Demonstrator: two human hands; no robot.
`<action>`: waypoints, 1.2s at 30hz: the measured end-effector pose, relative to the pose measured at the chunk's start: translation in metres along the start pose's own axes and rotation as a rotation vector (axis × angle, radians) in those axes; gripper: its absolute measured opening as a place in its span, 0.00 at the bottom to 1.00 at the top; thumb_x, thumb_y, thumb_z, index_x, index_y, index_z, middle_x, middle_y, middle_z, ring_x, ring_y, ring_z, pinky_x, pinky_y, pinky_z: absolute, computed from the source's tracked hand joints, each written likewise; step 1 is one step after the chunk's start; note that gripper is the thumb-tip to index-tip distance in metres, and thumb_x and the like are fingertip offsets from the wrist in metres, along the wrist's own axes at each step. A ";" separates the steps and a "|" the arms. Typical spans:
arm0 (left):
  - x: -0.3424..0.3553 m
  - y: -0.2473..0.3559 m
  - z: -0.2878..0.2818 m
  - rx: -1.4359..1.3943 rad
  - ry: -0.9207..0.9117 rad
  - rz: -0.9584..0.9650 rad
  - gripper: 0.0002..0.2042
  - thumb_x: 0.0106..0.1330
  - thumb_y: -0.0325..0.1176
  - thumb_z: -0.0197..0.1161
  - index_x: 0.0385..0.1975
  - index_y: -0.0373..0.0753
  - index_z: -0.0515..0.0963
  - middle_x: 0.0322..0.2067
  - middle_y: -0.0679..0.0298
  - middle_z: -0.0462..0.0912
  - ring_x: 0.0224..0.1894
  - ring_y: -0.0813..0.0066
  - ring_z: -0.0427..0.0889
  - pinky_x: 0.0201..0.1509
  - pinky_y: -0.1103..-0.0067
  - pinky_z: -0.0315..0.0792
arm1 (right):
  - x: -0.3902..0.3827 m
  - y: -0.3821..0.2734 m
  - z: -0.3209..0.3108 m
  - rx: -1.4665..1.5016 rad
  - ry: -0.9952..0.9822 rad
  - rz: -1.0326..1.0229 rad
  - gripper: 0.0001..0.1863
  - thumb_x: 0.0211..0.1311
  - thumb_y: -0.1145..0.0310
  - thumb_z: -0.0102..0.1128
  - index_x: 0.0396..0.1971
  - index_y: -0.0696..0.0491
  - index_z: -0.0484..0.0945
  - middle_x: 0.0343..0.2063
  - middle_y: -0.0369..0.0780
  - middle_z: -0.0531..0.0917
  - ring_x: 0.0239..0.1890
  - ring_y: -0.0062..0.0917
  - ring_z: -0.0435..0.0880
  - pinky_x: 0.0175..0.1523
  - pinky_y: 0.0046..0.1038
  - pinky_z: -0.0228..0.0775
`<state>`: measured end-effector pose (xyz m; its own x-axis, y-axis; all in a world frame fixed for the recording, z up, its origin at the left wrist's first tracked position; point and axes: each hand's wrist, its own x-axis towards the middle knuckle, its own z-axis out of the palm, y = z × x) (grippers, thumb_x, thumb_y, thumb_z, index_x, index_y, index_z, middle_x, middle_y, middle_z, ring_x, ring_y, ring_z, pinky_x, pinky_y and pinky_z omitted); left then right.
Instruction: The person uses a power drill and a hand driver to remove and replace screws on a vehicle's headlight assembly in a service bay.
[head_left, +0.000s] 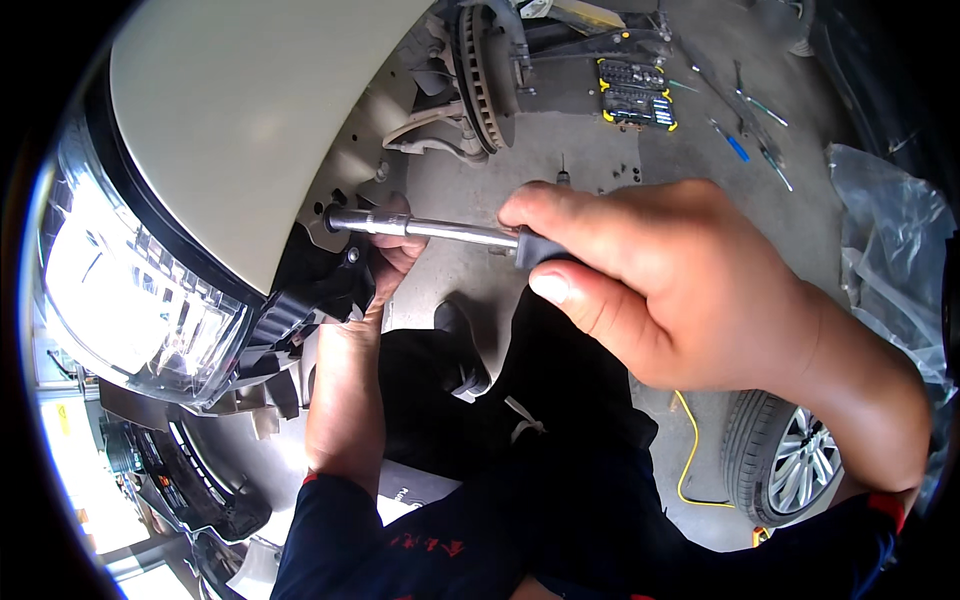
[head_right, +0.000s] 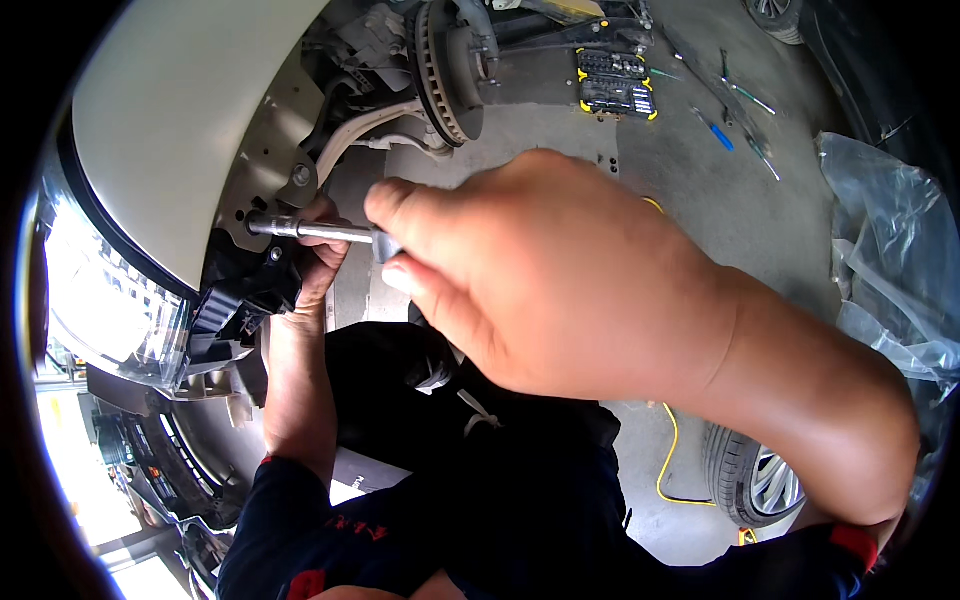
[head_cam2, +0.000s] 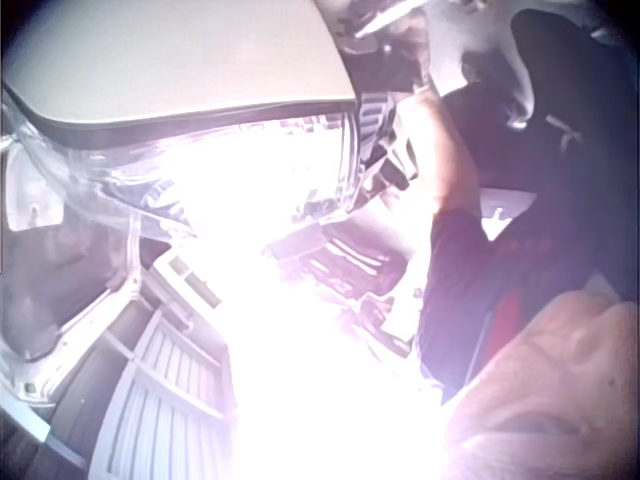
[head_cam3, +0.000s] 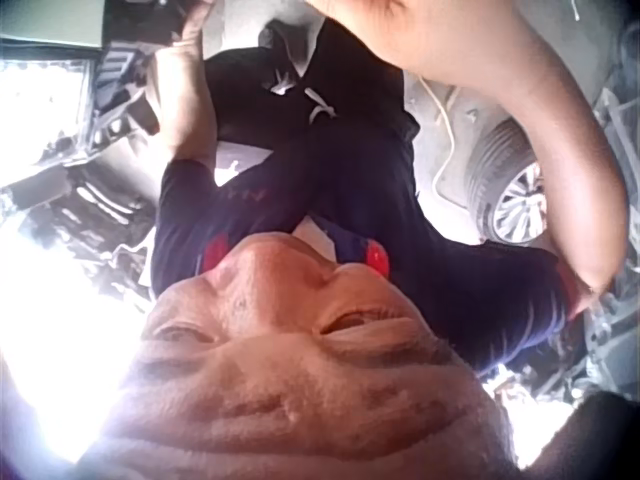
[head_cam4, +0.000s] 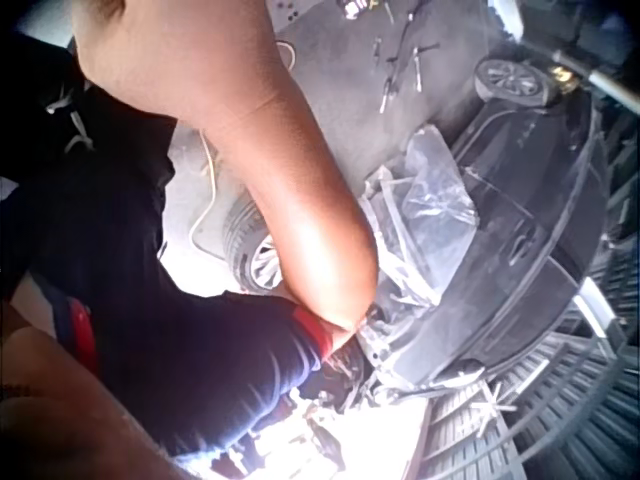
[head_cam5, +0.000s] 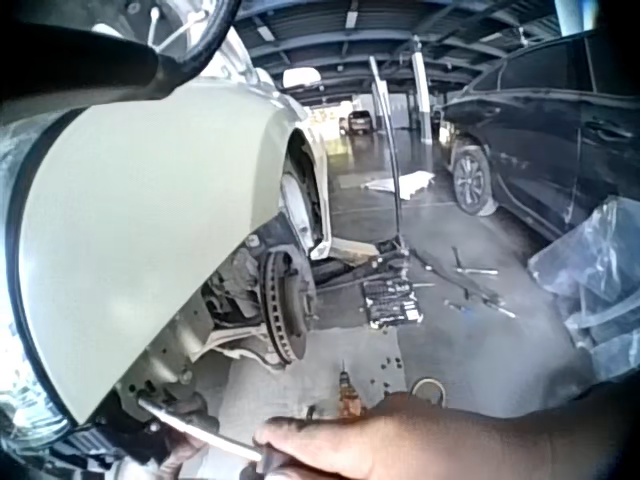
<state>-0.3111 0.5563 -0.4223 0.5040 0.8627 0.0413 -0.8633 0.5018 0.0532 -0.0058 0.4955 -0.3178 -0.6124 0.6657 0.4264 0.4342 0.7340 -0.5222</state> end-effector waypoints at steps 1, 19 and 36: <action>-0.001 -0.001 0.000 0.002 0.004 0.002 0.07 0.64 0.34 0.63 0.26 0.45 0.74 0.21 0.73 0.67 0.28 0.78 0.66 0.37 0.76 0.64 | 0.005 0.000 -0.006 0.284 -0.164 0.144 0.17 0.71 0.66 0.63 0.55 0.58 0.79 0.23 0.34 0.79 0.23 0.20 0.77 0.30 0.25 0.70; 0.005 -0.003 0.004 0.029 -0.053 0.005 0.10 0.68 0.43 0.61 0.28 0.45 0.74 0.22 0.70 0.68 0.28 0.75 0.66 0.39 0.72 0.66 | 0.009 -0.013 -0.009 0.812 -0.206 0.526 0.17 0.74 0.67 0.61 0.57 0.59 0.79 0.24 0.39 0.80 0.25 0.16 0.76 0.31 0.26 0.73; -0.005 0.008 -0.013 -0.095 0.073 -0.046 0.10 0.59 0.29 0.68 0.25 0.42 0.70 0.25 0.66 0.68 0.32 0.70 0.66 0.44 0.72 0.65 | 0.028 -0.012 -0.029 1.007 -0.490 0.759 0.20 0.78 0.64 0.55 0.61 0.61 0.75 0.21 0.32 0.72 0.23 0.15 0.72 0.29 0.22 0.69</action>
<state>-0.3211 0.5572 -0.4354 0.5428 0.8392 -0.0317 -0.8396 0.5415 -0.0416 -0.0086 0.5094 -0.2784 -0.7022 0.5881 -0.4013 0.2288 -0.3474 -0.9094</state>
